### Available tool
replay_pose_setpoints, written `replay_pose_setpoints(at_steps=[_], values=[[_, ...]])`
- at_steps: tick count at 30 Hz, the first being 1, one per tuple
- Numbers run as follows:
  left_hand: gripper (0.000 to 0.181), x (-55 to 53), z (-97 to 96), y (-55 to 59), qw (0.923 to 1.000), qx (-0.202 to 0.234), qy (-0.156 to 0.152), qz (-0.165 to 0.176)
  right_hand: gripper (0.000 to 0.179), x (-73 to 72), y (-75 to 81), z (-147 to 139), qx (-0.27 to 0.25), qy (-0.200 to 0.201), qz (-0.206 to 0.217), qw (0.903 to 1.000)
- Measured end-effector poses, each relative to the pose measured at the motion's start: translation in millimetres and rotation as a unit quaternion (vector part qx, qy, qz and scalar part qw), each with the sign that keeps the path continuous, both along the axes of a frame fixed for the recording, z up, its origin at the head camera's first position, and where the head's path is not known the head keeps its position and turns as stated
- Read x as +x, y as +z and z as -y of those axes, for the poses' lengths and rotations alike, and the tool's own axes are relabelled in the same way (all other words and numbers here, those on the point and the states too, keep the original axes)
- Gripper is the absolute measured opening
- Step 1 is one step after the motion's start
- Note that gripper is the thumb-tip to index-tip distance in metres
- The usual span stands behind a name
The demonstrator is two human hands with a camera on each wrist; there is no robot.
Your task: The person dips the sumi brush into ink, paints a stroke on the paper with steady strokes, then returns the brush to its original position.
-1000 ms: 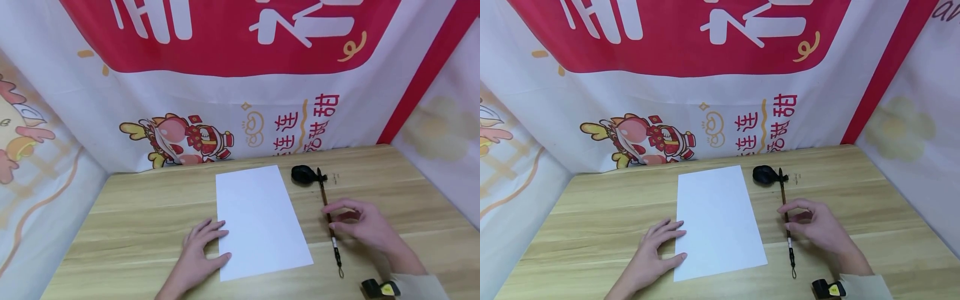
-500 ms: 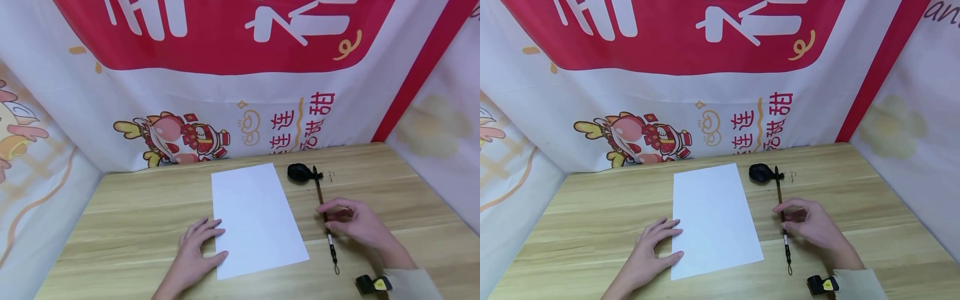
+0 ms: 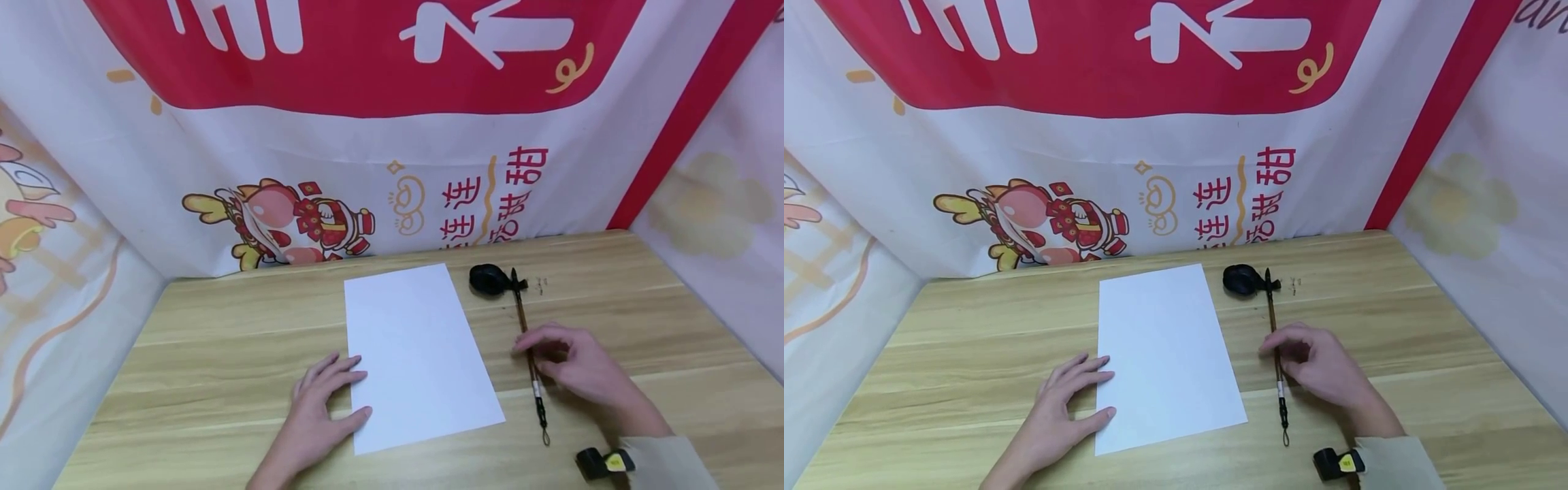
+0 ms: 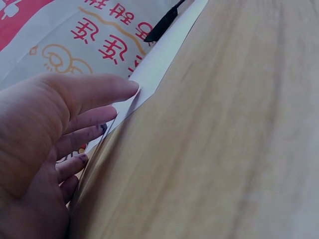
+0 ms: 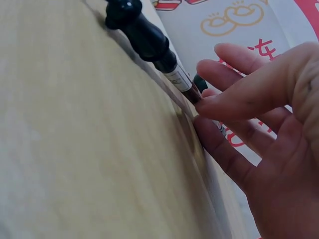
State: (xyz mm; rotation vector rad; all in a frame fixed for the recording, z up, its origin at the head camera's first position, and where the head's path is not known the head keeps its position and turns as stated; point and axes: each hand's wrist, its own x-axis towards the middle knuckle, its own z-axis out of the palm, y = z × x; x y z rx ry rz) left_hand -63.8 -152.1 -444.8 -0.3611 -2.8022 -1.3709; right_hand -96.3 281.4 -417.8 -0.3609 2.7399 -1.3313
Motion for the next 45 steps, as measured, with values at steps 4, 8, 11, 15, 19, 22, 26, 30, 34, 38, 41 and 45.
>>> replay_pose_setpoints(at_steps=[4,8,11,15,19,22,26,30,34,38,41,45], values=[[0.050,0.4,-0.2,0.7,1.0000,-0.004,0.001,0.003,0.049,-1.5,-0.7,1.8,0.023,0.000,-0.015,0.9996],[0.049,1.1,0.0,0.7,1.0000,-0.005,0.001,0.006,0.052,-2.0,-3.0,3.1,0.035,0.009,-0.037,0.9986],[0.049,1.7,0.1,0.7,1.0000,-0.005,0.002,0.008,0.052,-2.1,-5.2,3.6,0.041,0.014,-0.051,0.9978],[0.048,2.3,0.1,0.7,1.0000,-0.006,0.002,0.006,0.052,-2.6,-7.4,4.4,0.037,0.019,-0.064,0.9971],[0.047,3.2,0.3,0.5,1.0000,-0.006,0.003,-0.001,0.052,-3.4,-6.9,6.4,0.037,0.020,-0.064,0.9971],[0.047,3.8,0.5,0.1,0.9999,-0.007,0.004,-0.007,0.052,-4.0,-4.4,8.7,0.044,0.016,-0.062,0.9970],[0.047,3.8,0.5,-0.7,0.9999,-0.010,0.003,-0.010,0.051,-3.3,-0.7,11.2,0.052,0.011,-0.060,0.9968],[0.049,2.6,0.2,-1.0,0.9999,-0.011,0.000,-0.003,0.052,-2.0,-0.7,11.3,0.054,0.008,-0.065,0.9964],[0.050,1.7,-0.4,-1.5,0.9999,-0.012,-0.003,-0.001,0.051,0.0,1.0,9.9,0.036,0.012,-0.074,0.9965],[0.050,1.9,-0.8,-1.1,0.9999,-0.011,-0.005,-0.003,0.050,2.4,9.3,8.3,-0.001,0.020,-0.104,0.9944],[0.049,2.0,-0.8,0.1,0.9999,-0.012,-0.004,-0.002,0.050,1.9,16.9,6.0,-0.042,0.046,-0.160,0.9851],[0.049,2.0,-0.9,1.7,0.9999,-0.012,-0.003,0.001,0.052,0.4,24.0,2.0,-0.124,0.094,-0.203,0.9668]])
